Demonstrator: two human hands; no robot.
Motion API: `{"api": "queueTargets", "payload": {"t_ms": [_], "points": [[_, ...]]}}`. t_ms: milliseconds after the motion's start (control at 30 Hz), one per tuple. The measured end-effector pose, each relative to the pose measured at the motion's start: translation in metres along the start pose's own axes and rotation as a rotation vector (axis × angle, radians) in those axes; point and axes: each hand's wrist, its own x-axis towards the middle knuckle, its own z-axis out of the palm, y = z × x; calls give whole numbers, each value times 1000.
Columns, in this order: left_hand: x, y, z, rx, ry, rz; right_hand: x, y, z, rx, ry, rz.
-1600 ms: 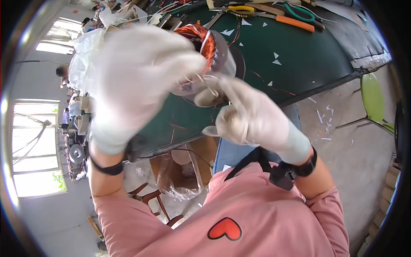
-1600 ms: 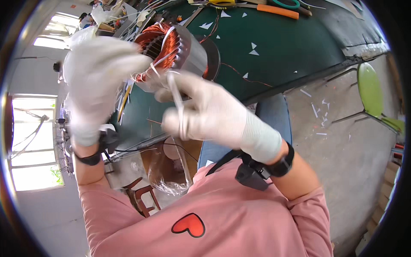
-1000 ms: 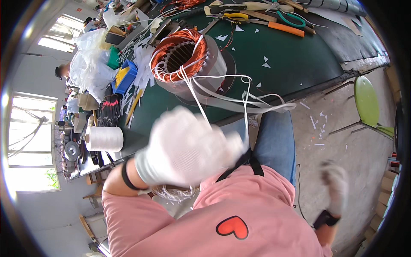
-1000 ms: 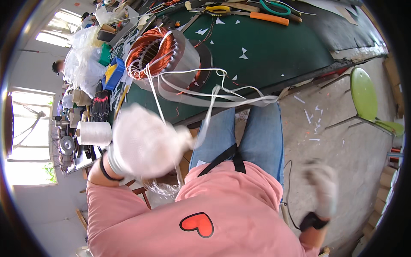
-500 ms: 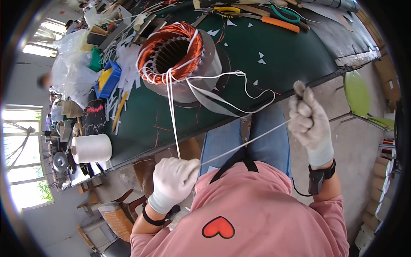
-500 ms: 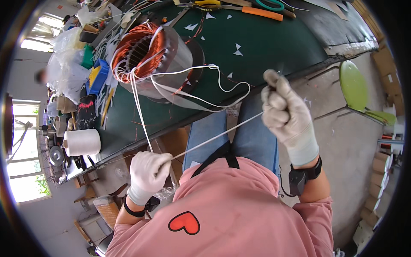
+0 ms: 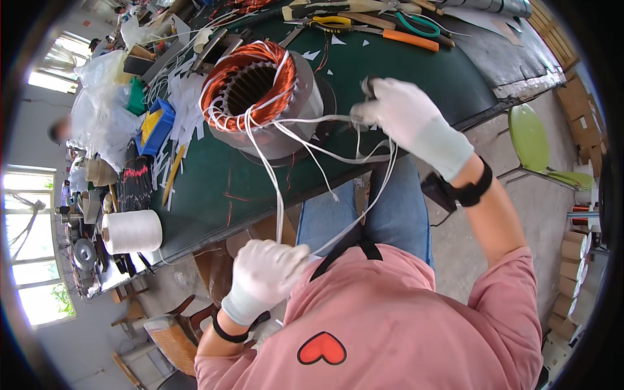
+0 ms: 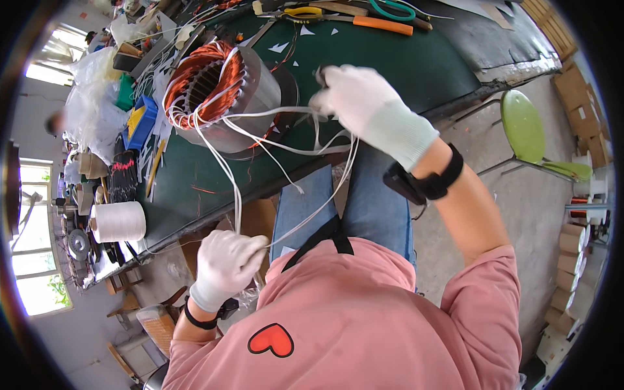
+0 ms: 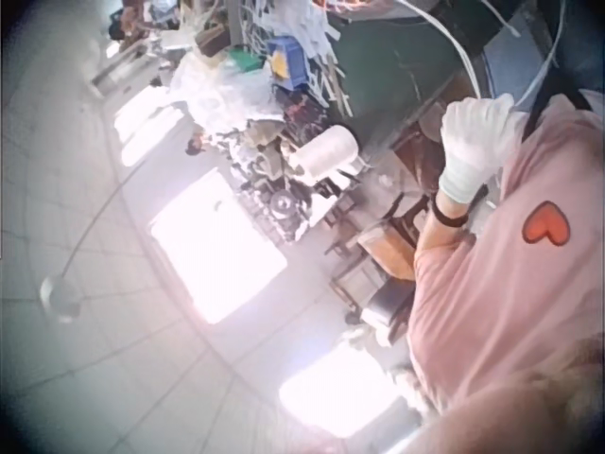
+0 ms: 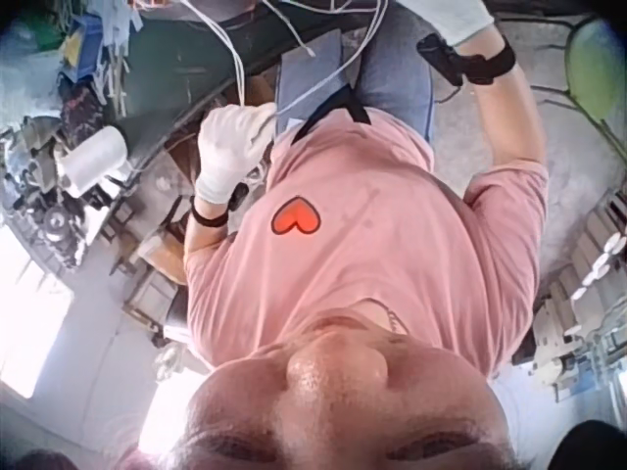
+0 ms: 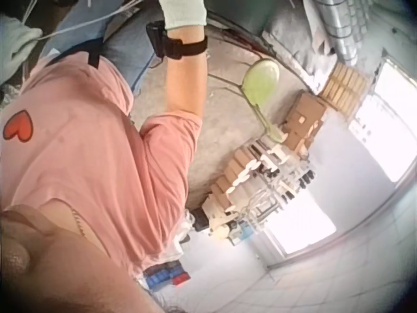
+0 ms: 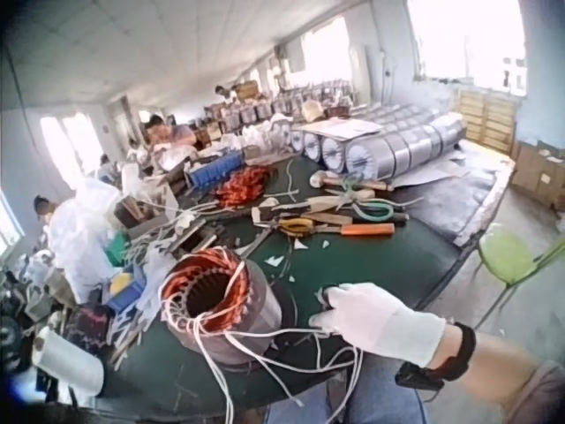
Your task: Securely wrapping and tying thread around the copper windings of a motor stator.
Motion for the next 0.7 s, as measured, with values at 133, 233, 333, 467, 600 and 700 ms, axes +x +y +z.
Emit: {"api": "queueTargets", "payload": {"t_ms": [133, 233, 333, 467, 600, 700], "points": [[-31, -8, -7, 70, 114, -182, -56, -30, -51, 1363, -104, 319], [-23, -7, -7, 71, 93, -170, -89, -36, -68, 1741, -131, 94], [6, -6, -9, 104, -13, -19, -133, -53, -48, 2272, 54, -99], [26, -1, -9, 51, -30, 103, -147, -37, -53, 2128, 373, 79], [30, 1, 5, 100, -50, 188, -154, -27, -60, 1876, 782, 308], [30, 7, 6, 63, 9, 204, -154, -8, -66, 1579, 926, 421]]}}
